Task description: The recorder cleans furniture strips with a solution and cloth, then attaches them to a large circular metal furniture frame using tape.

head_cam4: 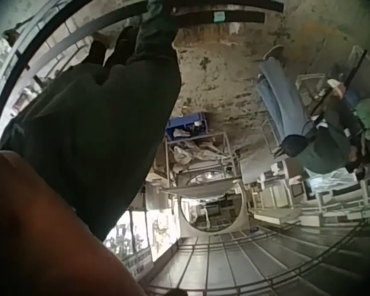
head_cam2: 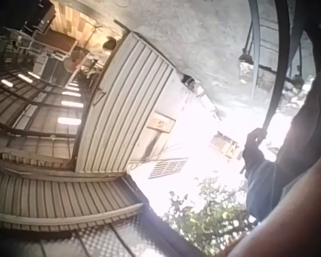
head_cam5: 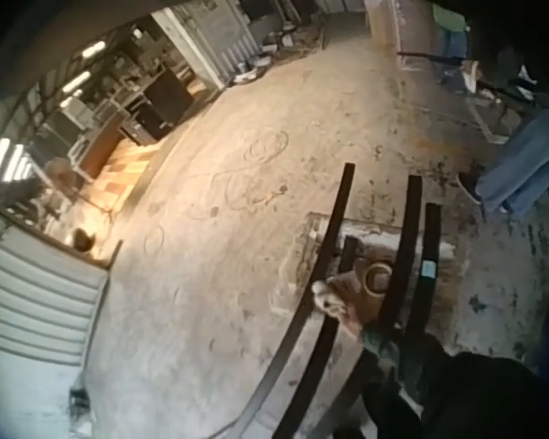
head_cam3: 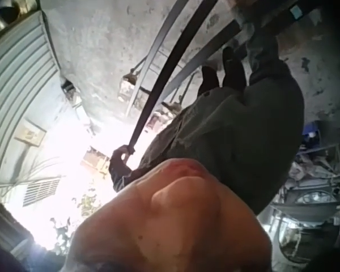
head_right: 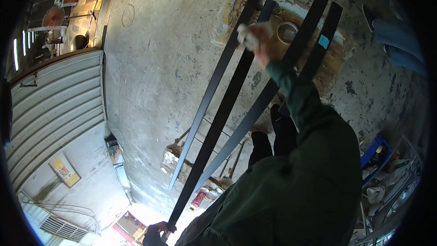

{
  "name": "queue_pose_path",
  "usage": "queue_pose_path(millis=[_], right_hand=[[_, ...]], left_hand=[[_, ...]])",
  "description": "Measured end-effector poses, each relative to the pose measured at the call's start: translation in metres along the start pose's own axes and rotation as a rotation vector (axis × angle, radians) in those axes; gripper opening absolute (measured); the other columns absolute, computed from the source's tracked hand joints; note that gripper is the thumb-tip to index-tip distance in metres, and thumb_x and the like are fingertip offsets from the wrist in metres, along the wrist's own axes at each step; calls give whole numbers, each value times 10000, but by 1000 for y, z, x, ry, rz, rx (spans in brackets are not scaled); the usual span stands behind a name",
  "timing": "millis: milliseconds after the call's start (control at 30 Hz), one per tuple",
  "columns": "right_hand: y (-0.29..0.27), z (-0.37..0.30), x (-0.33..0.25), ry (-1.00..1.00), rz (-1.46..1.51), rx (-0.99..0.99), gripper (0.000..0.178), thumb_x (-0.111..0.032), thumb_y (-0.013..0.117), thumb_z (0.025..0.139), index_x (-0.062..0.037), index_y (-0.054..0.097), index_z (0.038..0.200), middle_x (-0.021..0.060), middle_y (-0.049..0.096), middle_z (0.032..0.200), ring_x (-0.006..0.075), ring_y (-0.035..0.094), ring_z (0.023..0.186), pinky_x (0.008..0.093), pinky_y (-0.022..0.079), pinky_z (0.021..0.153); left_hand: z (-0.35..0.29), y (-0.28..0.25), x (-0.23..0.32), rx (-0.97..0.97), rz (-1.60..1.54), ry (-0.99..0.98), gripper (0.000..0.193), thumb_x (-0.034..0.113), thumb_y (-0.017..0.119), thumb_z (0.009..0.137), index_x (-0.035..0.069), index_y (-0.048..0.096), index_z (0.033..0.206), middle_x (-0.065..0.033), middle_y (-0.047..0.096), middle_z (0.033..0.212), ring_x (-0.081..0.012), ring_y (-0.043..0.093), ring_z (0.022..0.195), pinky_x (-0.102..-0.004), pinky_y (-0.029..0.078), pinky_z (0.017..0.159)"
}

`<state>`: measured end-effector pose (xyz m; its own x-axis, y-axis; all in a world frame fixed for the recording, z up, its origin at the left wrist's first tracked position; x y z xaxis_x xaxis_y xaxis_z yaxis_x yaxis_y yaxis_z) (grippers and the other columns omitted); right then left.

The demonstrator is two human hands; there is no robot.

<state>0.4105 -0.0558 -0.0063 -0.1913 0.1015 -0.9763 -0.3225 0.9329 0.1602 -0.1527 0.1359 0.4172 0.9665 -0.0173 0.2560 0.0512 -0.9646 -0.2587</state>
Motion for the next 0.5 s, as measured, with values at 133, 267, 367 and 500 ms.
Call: queue_pose_path(millis=[133, 267, 367, 500], right_hand=[[-56, 116, 17, -129, -633, 138, 547, -437, 499, 848, -102, 377, 1263, 220, 584, 1025, 401, 560, 932, 452, 428, 768], [-43, 59, 32, -153, -642, 178, 627, -451, 515, 825, -25, 396, 1269, 212, 573, 1080, 385, 545, 979, 418, 411, 829], [41, -59, 28, -14, -221, 61, 471, -345, 501, 885, 1, 497, 1204, 181, 526, 1191, 286, 500, 1082, 348, 383, 889], [79, -210, 40, 69, -46, -31, 485, -325, 484, 898, 26, 465, 1232, 191, 484, 1251, 292, 466, 1140, 355, 370, 916]], left_hand=[[2, -31, -105, -180, -171, -474, 477, -17, 617, 506, -3, 623, 983, -54, 637, 805, -175, 596, 783, -281, 454, 751], [31, -58, -202, -178, 286, -651, 326, -25, 583, 556, 51, 651, 865, -6, 614, 750, -121, 547, 712, -270, 427, 682], [14, -50, -238, -114, 182, -649, 395, -28, 601, 497, 74, 675, 872, -15, 645, 758, -140, 593, 710, -281, 477, 635], [55, -50, -186, 11, 261, -399, 174, 122, 518, 809, 108, 682, 866, -6, 600, 631, -85, 528, 549, -257, 428, 527]])
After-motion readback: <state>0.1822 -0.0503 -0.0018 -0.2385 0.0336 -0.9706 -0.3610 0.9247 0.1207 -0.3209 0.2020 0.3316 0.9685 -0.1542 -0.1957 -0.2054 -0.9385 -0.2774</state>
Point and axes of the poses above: each hand's wrist, its own z-axis towards the middle knuckle, its own y-axis out of the palm, x = y × z, the point moved 4 cm from there along z, towards the middle knuckle
